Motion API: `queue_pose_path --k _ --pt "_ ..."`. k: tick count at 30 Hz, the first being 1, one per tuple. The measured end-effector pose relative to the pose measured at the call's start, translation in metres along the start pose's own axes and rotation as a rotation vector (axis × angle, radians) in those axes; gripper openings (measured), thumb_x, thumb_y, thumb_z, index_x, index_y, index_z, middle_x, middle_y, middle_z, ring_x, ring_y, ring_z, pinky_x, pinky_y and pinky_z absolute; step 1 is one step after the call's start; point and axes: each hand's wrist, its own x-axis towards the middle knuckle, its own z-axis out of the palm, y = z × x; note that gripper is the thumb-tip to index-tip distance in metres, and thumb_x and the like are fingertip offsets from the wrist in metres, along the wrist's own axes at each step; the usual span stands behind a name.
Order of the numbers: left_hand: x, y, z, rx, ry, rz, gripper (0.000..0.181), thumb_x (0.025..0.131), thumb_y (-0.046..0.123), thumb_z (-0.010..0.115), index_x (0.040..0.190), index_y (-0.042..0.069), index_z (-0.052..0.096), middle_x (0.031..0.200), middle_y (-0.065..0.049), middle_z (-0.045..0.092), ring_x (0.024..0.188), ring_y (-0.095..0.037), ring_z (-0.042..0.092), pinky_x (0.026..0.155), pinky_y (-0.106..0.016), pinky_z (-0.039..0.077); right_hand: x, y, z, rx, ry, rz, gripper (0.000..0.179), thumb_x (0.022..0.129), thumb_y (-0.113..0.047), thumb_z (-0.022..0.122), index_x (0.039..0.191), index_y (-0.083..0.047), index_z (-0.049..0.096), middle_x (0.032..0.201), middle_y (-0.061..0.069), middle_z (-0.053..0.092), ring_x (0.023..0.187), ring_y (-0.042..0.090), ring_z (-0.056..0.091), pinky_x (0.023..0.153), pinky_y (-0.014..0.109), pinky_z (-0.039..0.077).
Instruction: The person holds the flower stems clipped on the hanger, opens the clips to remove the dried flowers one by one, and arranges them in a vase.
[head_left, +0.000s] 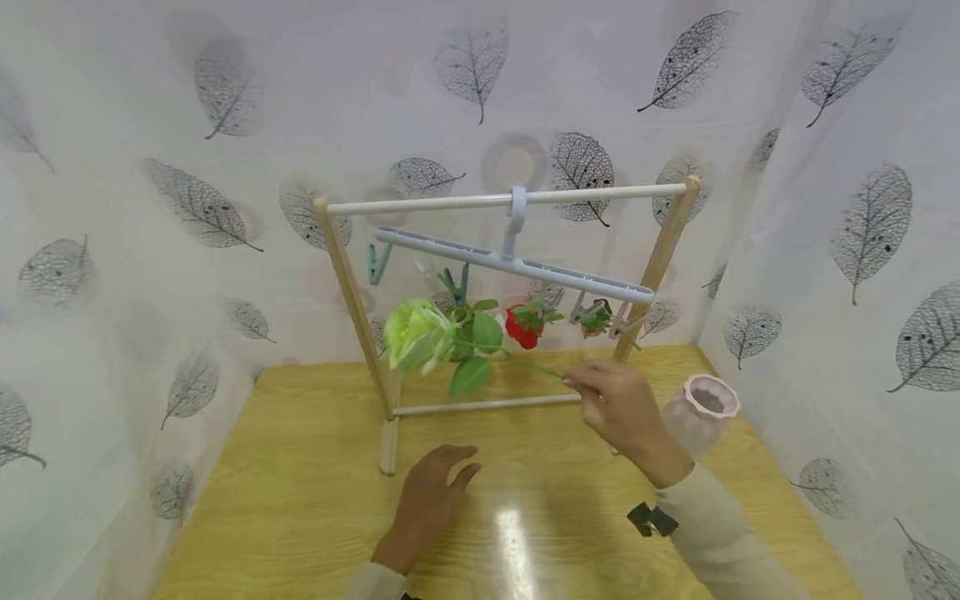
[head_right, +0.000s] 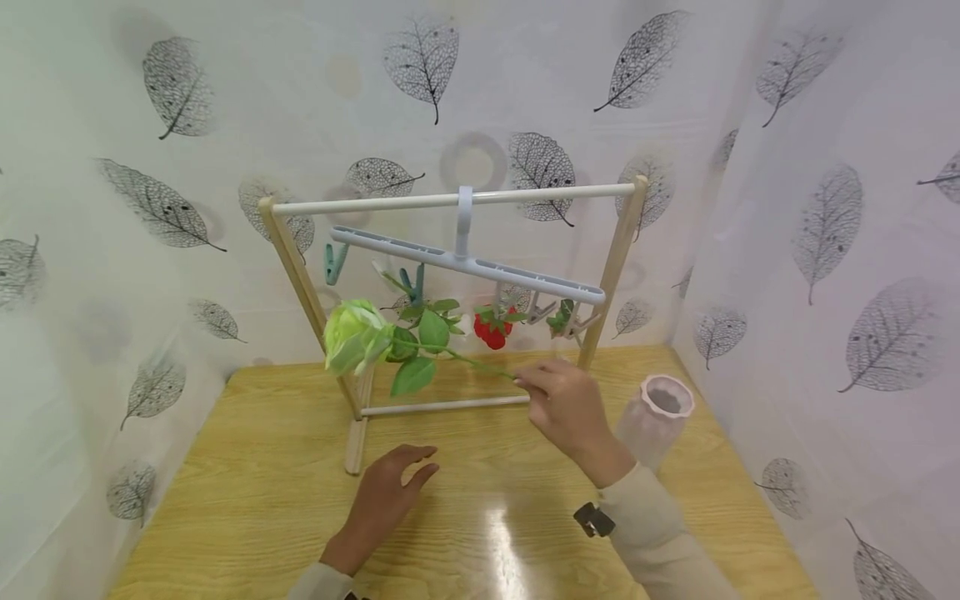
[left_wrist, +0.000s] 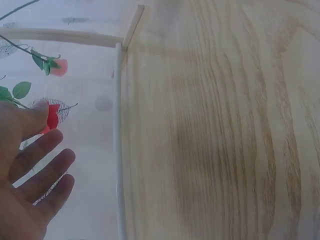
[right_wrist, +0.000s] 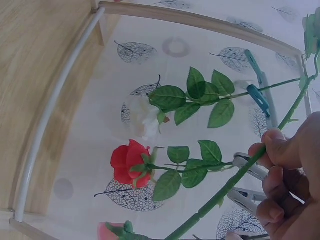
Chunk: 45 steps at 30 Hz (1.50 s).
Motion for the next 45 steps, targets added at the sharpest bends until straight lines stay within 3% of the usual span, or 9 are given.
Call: queue_pose_path --k 9,13,22,30,33,38,40,45 --pt "-0.001 -0.006 0.001 0.01 0.098 0.078 0.028 0.092 0.024 0.075 0.116 0.011 0.075 0.113 0.001 0.074 0.102 -0.015 0.069 0.088 -0.035 0.059 0.005 -0.003 -0.019 0.079 0.052 0.044 0.022 0.073 0.019 0.078 0.089 0.004 0.078 0.077 0.01 0.073 0.055 0.01 0.055 0.047 0.016 0.041" --pt "-0.001 -0.008 0.001 0.001 0.128 0.072 0.027 0.091 0.021 0.077 0.115 0.009 0.074 0.111 0.0 0.074 0.1 -0.015 0.07 0.086 -0.036 0.06 0.008 -0.002 -0.029 0.101 0.073 0.082 0.02 0.075 0.018 0.078 0.089 0.004 0.078 0.074 0.01 0.072 0.052 0.008 0.046 0.046 0.016 0.033" --pt "-0.001 -0.01 -0.002 -0.028 0.094 0.019 0.027 0.094 0.019 0.074 0.118 0.009 0.073 0.114 -0.001 0.073 0.104 -0.018 0.069 0.09 -0.038 0.059 0.01 0.0 -0.053 0.115 0.144 0.092 0.023 0.072 0.022 0.077 0.087 0.005 0.078 0.078 0.013 0.074 0.056 0.005 0.049 0.05 0.015 0.038" --pt "0.0 -0.011 -0.001 -0.031 0.105 0.04 0.026 0.093 0.018 0.075 0.116 0.008 0.074 0.112 -0.002 0.074 0.101 -0.017 0.07 0.087 -0.037 0.06 0.009 0.005 -0.067 0.095 0.204 0.076 0.027 0.064 0.025 0.078 0.081 0.005 0.077 0.072 0.013 0.072 0.055 0.004 0.046 0.049 0.015 0.035" --pt "0.0 -0.011 0.0 -0.026 0.106 0.04 0.026 0.092 0.017 0.076 0.116 0.008 0.074 0.112 -0.001 0.074 0.101 -0.017 0.07 0.087 -0.037 0.06 0.008 0.009 -0.072 0.105 0.216 0.071 0.023 0.066 0.024 0.077 0.081 0.007 0.077 0.072 0.015 0.071 0.054 0.004 0.044 0.048 0.015 0.034" --pt "0.001 -0.01 0.0 -0.025 0.106 0.048 0.026 0.092 0.017 0.076 0.115 0.006 0.074 0.111 -0.002 0.074 0.101 -0.017 0.07 0.086 -0.036 0.06 0.003 0.017 -0.082 0.106 0.23 0.061 0.002 0.081 0.009 0.076 0.082 0.01 0.076 0.073 0.02 0.071 0.054 0.003 0.042 0.049 0.015 0.032" --pt "0.001 -0.01 0.0 -0.026 0.106 0.053 0.026 0.092 0.016 0.076 0.115 0.006 0.074 0.111 -0.002 0.074 0.101 -0.017 0.07 0.086 -0.037 0.06 0.001 0.02 -0.088 0.103 0.241 0.066 0.007 0.084 0.005 0.076 0.083 0.011 0.076 0.072 0.02 0.07 0.054 0.003 0.04 0.05 0.015 0.031" --pt "0.001 -0.01 -0.001 -0.026 0.094 0.046 0.026 0.092 0.016 0.075 0.117 0.007 0.073 0.112 -0.002 0.074 0.102 -0.018 0.07 0.087 -0.037 0.06 -0.003 0.026 -0.1 0.115 0.269 0.106 0.011 0.077 0.018 0.074 0.087 0.013 0.075 0.076 0.013 0.073 0.057 0.001 0.039 0.054 0.014 0.031"
